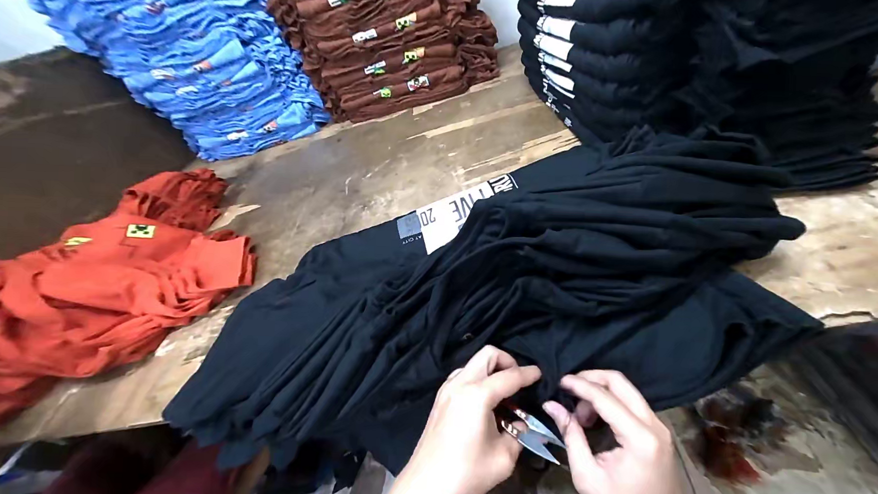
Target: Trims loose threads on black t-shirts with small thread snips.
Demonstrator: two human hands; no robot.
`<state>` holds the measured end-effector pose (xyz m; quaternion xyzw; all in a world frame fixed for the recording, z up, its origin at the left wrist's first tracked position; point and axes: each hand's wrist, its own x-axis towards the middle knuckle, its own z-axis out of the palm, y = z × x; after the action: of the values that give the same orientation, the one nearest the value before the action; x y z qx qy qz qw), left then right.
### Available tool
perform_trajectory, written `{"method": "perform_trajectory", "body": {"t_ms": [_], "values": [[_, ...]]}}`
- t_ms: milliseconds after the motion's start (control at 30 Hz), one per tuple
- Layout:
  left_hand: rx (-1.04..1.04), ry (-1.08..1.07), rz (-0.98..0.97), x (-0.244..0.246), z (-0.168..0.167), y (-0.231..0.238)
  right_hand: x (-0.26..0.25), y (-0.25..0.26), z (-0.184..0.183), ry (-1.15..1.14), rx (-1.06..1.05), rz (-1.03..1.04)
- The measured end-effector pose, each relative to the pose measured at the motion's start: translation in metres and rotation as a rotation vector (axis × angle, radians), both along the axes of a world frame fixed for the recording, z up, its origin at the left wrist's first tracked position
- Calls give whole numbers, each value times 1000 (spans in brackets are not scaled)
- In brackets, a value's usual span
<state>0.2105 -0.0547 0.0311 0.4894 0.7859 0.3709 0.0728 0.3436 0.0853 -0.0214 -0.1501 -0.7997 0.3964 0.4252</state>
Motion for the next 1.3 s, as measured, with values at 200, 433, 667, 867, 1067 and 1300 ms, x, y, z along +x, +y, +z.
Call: {"method": "perform_trajectory", "body": {"t_ms": [200, 433, 667, 867, 1067, 1300], "values": [[112, -198, -219, -23, 3, -8, 11, 2, 8, 107, -95, 304], [198, -233, -157, -19, 0, -4, 43, 6, 47, -936, 315, 465], [264, 90, -18, 8, 3, -4, 37, 8, 50, -548, 342, 127], [192, 327, -98, 41, 8, -36, 52, 14, 54, -760, 287, 441], [223, 363, 287, 26, 19, -70, 26, 11, 71, -377, 401, 299], [388, 478, 645, -17, 26, -81, -97, -21, 76, 78, 617, 214]]}}
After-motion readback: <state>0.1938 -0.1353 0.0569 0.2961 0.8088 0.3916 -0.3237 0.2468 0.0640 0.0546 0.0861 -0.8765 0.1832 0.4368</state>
